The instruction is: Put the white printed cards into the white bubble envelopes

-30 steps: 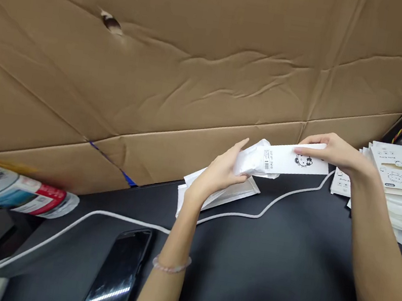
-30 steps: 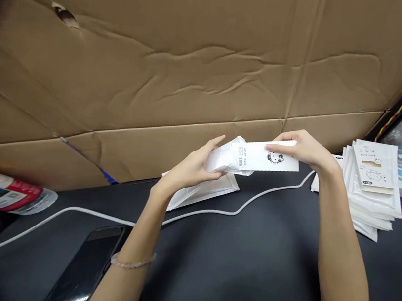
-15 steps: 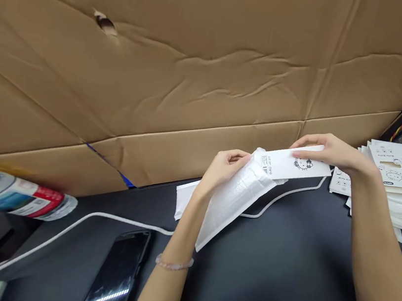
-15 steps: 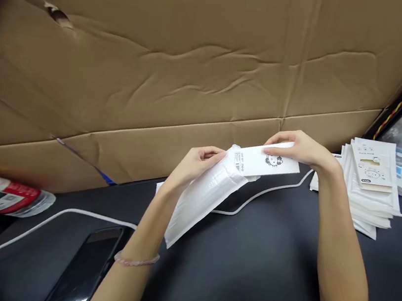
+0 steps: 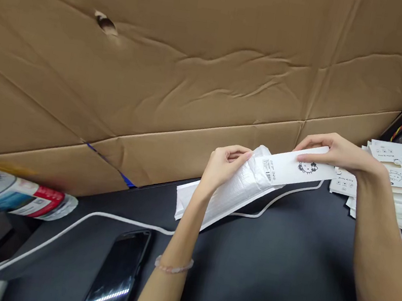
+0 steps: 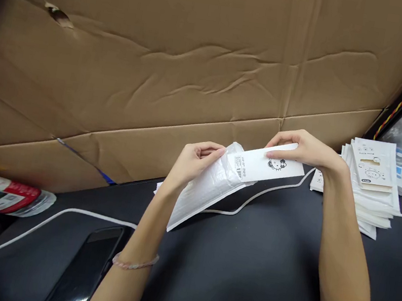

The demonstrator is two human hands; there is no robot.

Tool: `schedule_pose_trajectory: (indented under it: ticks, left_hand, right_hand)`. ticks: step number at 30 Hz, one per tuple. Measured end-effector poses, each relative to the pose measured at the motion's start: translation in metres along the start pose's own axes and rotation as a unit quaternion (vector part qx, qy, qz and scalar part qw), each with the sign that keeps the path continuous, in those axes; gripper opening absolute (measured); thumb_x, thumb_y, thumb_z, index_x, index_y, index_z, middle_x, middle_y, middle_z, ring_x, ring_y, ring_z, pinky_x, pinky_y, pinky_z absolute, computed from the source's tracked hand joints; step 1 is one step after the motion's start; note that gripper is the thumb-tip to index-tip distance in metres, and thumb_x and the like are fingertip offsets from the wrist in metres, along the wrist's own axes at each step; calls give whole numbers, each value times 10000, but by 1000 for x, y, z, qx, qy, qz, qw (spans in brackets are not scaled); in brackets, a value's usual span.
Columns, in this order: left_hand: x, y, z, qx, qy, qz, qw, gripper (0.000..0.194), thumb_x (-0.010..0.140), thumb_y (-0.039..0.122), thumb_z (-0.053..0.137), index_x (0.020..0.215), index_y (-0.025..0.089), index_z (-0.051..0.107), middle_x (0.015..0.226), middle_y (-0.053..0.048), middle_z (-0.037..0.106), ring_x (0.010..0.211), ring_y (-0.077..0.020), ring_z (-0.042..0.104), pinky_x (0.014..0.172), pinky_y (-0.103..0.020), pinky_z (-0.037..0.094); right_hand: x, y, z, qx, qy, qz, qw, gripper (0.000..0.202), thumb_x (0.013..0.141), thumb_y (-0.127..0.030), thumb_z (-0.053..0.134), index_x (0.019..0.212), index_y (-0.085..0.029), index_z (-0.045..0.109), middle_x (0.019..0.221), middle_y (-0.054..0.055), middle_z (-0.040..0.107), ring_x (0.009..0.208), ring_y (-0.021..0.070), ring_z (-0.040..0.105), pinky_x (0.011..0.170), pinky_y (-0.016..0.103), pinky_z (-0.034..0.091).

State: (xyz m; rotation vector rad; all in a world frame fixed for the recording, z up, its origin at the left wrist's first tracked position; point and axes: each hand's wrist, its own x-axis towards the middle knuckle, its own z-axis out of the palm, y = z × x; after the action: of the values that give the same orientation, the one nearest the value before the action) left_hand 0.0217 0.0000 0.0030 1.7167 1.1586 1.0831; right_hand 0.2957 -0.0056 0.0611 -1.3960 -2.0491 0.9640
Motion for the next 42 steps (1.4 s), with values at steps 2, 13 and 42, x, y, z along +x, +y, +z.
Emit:
schedule_pose_trajectory:
  ticks: [2,13,42]
  left_hand:
    - [-1,3,0,2,-7,3,1000,258,815,422,674,878,183,747,957,-72,766,914,-230,709,864,-331,540]
    - [-4,16,12,-33,7,9,999,243,824,388,668,917,172,730,974,-66,766,927,-231,712,849,-319,551]
    - [-2,21,-6,-95,236,105,961,202,824,348,674,905,166,709,906,-49,752,884,-189,705,774,-267,541]
  right_hand:
    - [-1,-1,-1,0,-8,-14,1000,369,697,-552,741,897,-242,759,951,27,734,918,223,653,799,330,479]
    - [29,-20,56,93,117,-68,986,466,715,-510,728,1051,-215,600,820,0,687,725,150,606,682,285,457]
    - [35,-28,85,-14,152,-290,945,215,840,-430,671,904,-226,687,1279,89,532,1247,257,514,1097,425,385]
